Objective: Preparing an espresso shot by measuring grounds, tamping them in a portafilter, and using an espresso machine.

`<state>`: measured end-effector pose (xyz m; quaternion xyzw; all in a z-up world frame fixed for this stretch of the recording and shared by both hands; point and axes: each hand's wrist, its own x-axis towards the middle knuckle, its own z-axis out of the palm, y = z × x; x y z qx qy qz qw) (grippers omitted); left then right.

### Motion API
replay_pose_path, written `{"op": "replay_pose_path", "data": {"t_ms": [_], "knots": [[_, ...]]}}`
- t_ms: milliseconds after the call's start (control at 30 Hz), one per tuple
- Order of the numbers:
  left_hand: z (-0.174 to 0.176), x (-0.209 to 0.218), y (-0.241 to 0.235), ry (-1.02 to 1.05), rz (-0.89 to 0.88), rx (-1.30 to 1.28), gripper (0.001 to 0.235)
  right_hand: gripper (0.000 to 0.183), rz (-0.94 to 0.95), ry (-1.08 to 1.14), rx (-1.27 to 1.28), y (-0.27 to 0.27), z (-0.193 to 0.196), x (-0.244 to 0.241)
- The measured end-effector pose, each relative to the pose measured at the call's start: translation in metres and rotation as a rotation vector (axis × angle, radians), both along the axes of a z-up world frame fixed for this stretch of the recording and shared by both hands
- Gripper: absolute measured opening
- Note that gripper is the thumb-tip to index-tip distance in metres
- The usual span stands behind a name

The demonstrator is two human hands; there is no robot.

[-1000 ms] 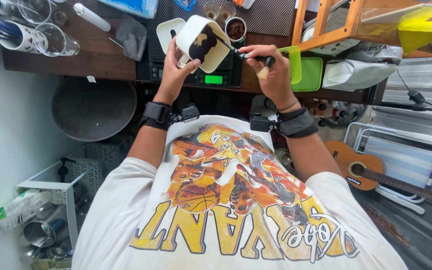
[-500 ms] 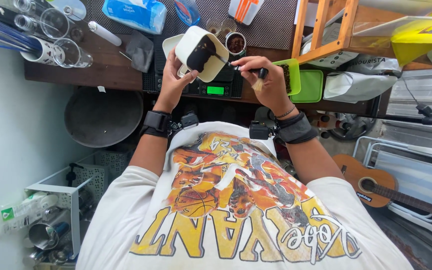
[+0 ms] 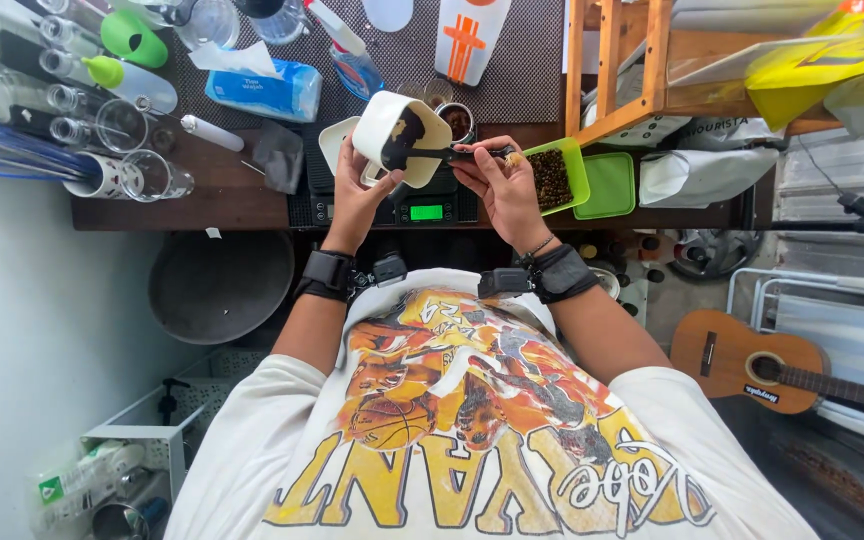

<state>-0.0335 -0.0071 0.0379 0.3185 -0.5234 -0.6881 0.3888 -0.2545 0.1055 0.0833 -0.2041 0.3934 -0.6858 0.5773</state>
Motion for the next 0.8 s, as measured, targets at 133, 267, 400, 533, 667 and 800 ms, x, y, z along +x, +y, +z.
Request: {"op": "replay_pose_path", "data": {"t_ms": [133,267,400,533,667,800], "knots": [[-0.003,-0.004,-0.002,0.018,-0.033,0.017,0.088,0.012,-0.045,-0.058,0.007,0.003,-0.010,0.001],[-0.006,-0.002,-0.009,0.028,-0.035,0.037,0.083,0.012,-0.101,-0.147,0.012,0.005,-0.017,-0.005],[-0.003,0.003,-0.014,0.037,-0.058,0.135,0.076,0.011,-0.173,-0.209,0.033,0.016,-0.025,-0.010],[-0.025,0.010,-0.021,0.073,-0.032,0.114,0.072,0.010,-0.253,-0.202,0.038,0.030,-0.024,-0.010],[-0.029,0.013,-0.034,0.040,-0.005,0.284,0.068,0.011,-0.362,-0.177,0.035,0.035,-0.019,-0.016],[-0.040,0.019,-0.045,0.124,0.034,0.337,0.067,0.011,-0.464,-0.121,0.016,0.045,-0.032,-0.023]]}}
